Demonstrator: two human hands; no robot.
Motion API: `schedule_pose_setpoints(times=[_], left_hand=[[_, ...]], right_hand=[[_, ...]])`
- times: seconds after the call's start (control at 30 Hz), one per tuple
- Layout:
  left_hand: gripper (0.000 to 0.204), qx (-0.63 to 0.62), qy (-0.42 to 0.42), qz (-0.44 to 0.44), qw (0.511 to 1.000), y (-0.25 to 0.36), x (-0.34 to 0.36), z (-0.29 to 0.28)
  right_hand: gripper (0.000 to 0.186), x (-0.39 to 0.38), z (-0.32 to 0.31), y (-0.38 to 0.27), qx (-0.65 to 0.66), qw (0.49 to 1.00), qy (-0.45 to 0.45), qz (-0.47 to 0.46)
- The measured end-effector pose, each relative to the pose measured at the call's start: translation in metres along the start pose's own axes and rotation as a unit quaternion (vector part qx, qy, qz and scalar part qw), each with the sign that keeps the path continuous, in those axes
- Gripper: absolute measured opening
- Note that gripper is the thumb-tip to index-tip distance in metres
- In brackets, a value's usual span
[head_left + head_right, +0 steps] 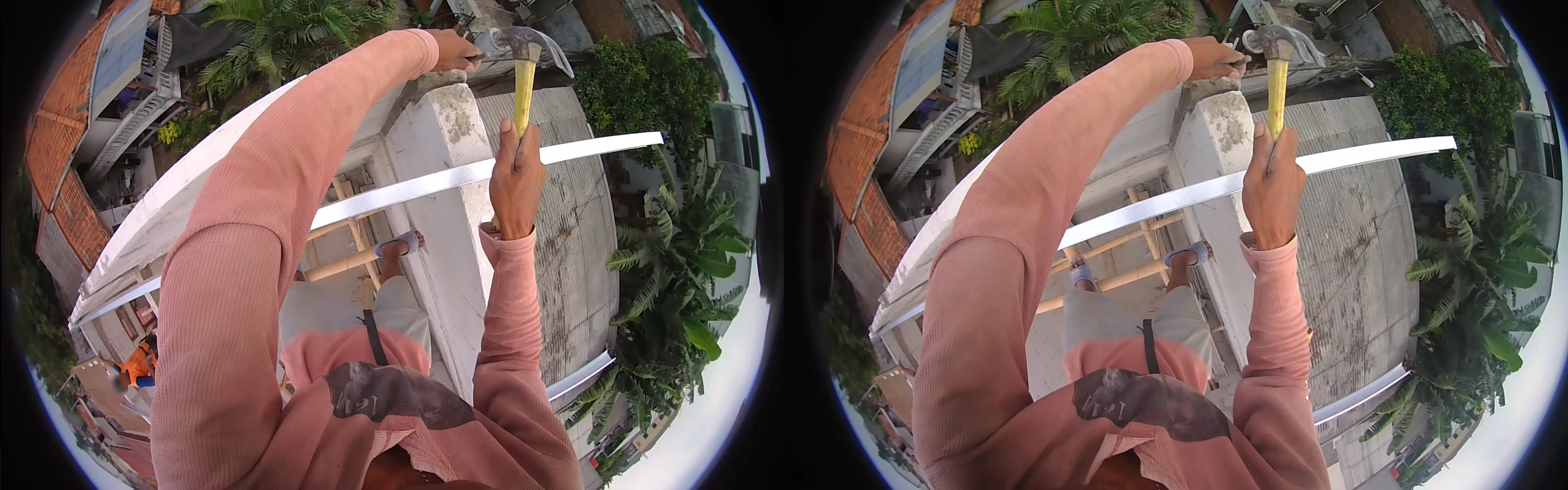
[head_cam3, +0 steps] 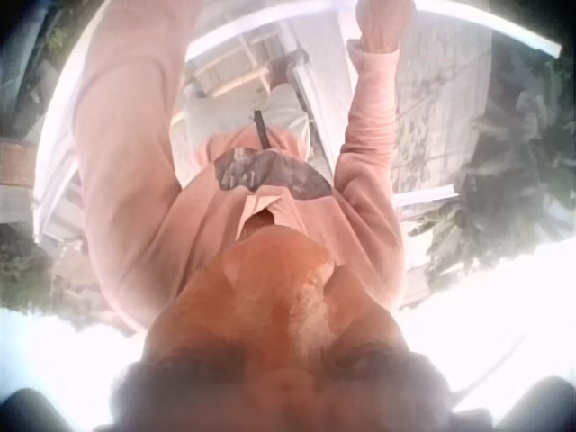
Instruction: The person chips away at a concrete ledge using a hammer and a chisel, then positions a concrete block and scrapes the surface of the work area.
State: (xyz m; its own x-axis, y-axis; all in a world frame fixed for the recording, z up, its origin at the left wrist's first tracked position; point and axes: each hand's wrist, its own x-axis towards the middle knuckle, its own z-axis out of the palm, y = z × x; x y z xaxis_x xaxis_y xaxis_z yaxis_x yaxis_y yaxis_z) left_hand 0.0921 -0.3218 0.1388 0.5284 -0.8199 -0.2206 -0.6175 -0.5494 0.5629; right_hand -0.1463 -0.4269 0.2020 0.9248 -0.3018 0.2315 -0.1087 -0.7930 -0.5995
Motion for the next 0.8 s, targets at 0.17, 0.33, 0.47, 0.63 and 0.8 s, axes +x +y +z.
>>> schedule_pose_setpoints(times=[0.17, 0.33, 0.47, 0.63, 0.8], left_hand=[[0.027, 0.005, 0.020, 0.049, 0.999, -0.011, 0.002, 0.003], [0.026, 0.008, 0.033, 0.046, 0.998, -0.010, 0.015, 0.004], [0.028, -0.021, 0.029, 0.042, 0.998, -0.023, 0.008, 0.004], [0.030, 0.006, 0.043, 0.034, 0.998, -0.017, 0.005, -0.001], [0.030, 0.021, 0.036, 0.028, 0.999, 0.003, 0.010, 0.000]], right_hand=[[0.034, 0.020, -0.061, -0.063, 0.226, 0.946, 0.230, 0.017], [0.025, 0.001, 0.010, 0.003, -0.055, 0.998, -0.015, -0.022], [0.029, 0.005, -0.016, -0.013, 0.041, 0.999, 0.011, -0.008], [0.033, 0.031, -0.055, -0.056, 0.236, 0.942, 0.238, -0.026], [0.026, -0.009, 0.014, 0.032, -0.003, 1.000, -0.015, 0.025]])
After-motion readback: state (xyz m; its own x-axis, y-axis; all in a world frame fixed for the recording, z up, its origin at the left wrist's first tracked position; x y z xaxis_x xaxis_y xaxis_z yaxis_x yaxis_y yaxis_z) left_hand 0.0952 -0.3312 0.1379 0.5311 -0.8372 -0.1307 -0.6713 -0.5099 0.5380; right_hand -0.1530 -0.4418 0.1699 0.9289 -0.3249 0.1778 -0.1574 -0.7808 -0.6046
